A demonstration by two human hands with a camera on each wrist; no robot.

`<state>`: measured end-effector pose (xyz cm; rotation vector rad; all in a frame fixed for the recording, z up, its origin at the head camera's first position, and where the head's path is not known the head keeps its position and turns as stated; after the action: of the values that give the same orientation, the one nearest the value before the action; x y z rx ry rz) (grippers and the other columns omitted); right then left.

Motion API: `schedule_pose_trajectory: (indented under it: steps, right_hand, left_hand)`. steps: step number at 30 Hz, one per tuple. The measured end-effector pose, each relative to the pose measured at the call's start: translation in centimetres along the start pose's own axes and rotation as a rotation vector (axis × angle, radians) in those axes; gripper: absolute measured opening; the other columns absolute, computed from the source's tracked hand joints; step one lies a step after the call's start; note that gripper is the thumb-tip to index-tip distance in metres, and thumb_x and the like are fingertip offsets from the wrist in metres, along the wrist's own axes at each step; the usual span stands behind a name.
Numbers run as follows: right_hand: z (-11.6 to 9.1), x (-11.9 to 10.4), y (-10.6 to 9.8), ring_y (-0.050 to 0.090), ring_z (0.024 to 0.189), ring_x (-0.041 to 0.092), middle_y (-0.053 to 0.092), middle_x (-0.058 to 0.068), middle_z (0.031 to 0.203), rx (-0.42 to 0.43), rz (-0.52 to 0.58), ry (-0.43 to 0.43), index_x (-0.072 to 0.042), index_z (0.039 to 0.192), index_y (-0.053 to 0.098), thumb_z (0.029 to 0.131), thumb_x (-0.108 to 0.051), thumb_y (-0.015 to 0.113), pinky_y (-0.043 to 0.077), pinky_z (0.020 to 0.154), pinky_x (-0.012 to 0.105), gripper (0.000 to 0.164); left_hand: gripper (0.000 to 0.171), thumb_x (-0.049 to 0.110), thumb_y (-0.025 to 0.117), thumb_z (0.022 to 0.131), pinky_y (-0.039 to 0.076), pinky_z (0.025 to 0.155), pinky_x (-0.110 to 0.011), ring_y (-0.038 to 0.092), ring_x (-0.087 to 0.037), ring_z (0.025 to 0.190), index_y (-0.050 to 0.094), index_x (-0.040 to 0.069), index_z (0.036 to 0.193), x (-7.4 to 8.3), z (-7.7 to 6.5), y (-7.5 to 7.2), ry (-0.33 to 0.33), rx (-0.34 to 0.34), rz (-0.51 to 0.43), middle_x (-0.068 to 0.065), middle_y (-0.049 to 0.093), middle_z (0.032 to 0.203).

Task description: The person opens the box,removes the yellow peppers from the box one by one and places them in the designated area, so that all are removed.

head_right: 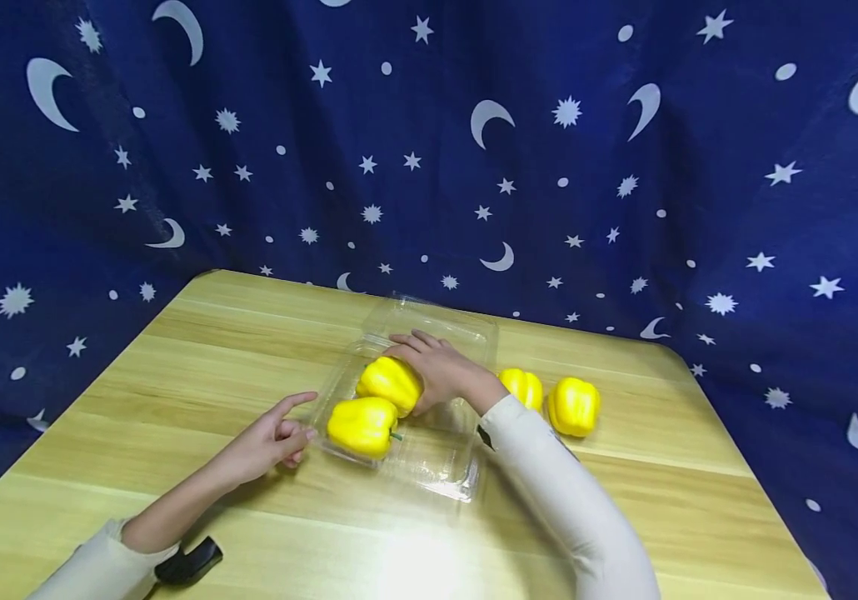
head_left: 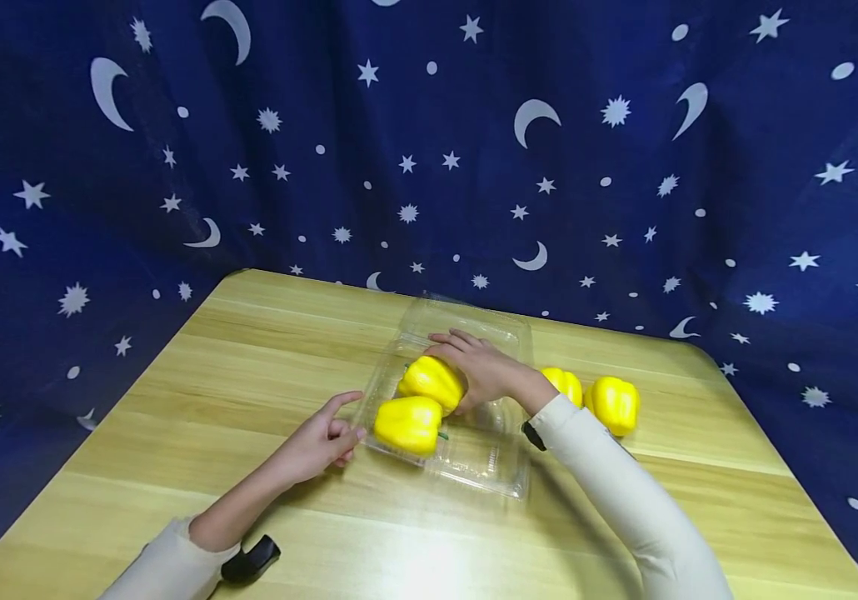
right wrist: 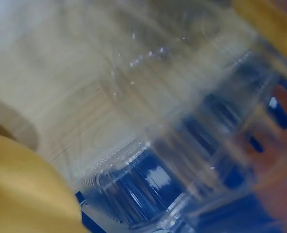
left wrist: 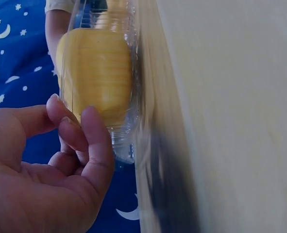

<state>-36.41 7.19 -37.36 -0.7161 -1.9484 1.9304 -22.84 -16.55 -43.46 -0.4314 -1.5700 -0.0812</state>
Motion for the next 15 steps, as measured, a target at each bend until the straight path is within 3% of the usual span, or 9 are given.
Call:
schedule_pose_trajectory:
  steps: [7,15]
  right_hand:
    - [-0.8,0.8,-0.3,0.022,0.134,0.041,0.028,0.011,0.147,0.066,0.138,-0.016,-0.014,0.135,0.036,0.055,-0.032,0.086,0.019,0.106,0.059,0.096]
    - [-1.8,1.1,-0.7,0.037,0.128,0.032,0.04,0.012,0.138,0.114,0.384,0.028,-0.008,0.135,0.029,0.058,-0.028,0.085,0.032,0.103,0.05,0.097]
  left_hand:
    - [0.061,0.017,0.053,0.092,0.048,0.057,-0.025,0.048,-0.011,0.059,0.019,0.004,0.141,0.1,-0.1,0.3,0.009,-0.009,0.006,0.0,0.048,0.063]
    - [0.064,0.019,0.054,0.092,0.049,0.059,-0.026,0.048,-0.013,0.06,0.017,0.003,0.142,0.4,-0.2,0.5,0.008,-0.021,0.004,-0.002,0.048,0.064]
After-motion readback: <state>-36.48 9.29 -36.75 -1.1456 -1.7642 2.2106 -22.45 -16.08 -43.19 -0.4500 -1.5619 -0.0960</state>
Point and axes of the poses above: each hand's wrist, its own z-axis towards the middle knuckle, its own y-axis out of the palm, x = y × z, the point moved 2 cm from there along z, towards the middle knuckle
